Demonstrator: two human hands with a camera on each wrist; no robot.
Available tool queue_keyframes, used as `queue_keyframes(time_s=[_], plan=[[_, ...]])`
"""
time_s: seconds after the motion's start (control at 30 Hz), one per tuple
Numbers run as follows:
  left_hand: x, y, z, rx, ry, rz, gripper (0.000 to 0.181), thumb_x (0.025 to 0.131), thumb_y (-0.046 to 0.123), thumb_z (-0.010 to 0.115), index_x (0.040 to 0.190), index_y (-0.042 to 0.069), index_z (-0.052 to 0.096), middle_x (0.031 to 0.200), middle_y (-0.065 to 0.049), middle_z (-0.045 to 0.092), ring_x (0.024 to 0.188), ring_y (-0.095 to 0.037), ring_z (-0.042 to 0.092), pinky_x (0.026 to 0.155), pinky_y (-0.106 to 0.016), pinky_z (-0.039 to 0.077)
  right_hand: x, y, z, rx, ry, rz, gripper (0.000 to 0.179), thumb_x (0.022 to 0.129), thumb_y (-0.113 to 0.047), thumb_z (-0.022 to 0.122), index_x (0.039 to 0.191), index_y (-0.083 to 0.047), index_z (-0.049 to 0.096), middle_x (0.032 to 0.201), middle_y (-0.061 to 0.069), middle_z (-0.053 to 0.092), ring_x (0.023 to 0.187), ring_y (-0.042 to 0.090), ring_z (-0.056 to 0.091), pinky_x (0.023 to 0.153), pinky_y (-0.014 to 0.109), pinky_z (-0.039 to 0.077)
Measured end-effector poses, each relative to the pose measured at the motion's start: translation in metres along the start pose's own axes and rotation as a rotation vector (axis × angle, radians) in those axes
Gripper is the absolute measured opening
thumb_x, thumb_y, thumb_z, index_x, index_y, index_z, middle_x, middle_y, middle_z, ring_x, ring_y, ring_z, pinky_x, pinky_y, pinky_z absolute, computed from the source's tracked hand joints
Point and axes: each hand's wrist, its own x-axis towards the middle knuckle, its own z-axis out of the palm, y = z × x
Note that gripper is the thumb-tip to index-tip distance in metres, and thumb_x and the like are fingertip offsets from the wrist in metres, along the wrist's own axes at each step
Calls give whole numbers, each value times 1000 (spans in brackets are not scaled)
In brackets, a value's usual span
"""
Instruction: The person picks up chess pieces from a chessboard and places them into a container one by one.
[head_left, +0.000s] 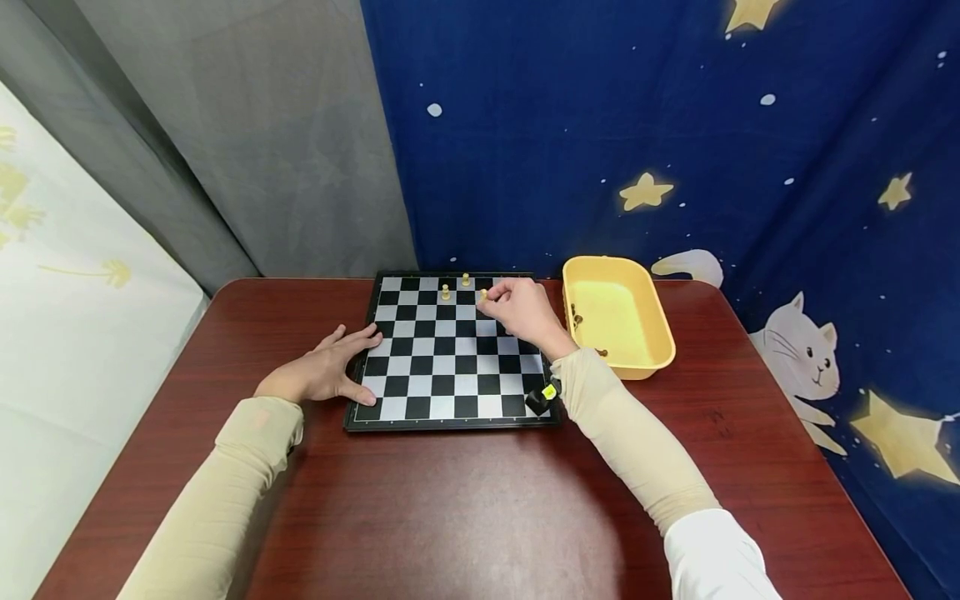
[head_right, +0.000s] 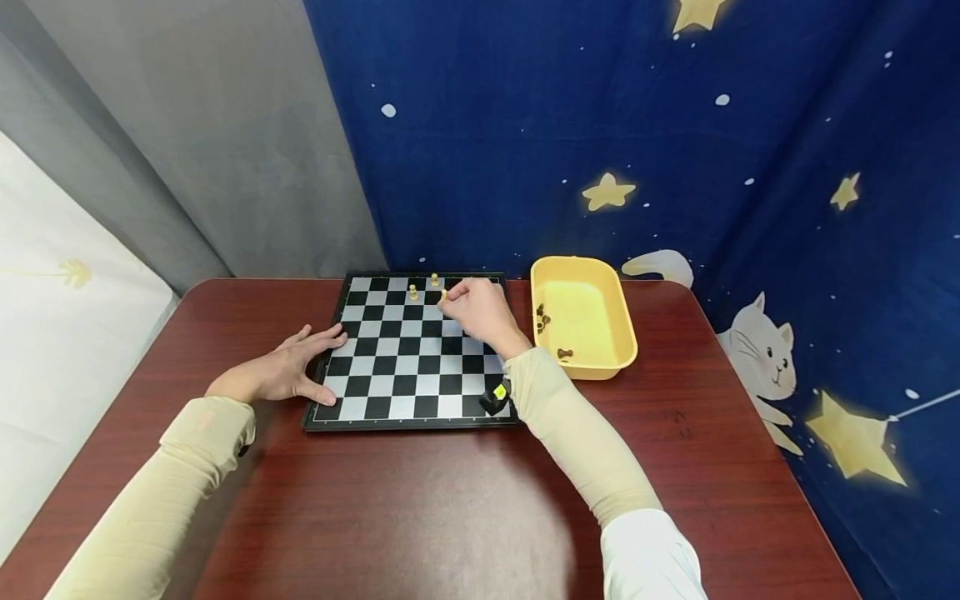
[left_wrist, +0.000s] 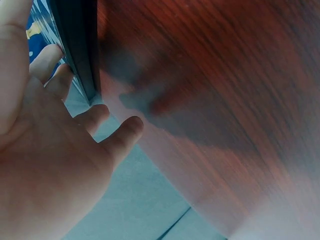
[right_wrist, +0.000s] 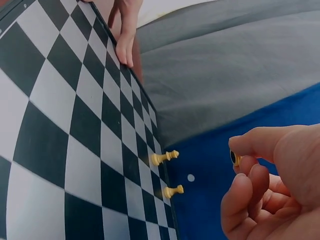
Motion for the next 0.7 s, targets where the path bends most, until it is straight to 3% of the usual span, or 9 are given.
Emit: queue_keyframes(time_s=[0.37,0.7], plan=[[0,1,0,59,5,-4,114,69,56,86,162,18,32,173,-8,15,157,-52,1,117,-78,16,-5,14,-25,3,45,41,26,89,-32,76,98,-8,74,87,9,75,64,16,62,58,26,48],[-1,8,-2,133,11,-51,115,66,59,86,161,21,33,173,-8,18,158,-48,4,116,-78,20,-13,27,-44,-8,36,79,28,92,-33,74,102,-7,70,73,4,62,49,18,58,52,26,51]])
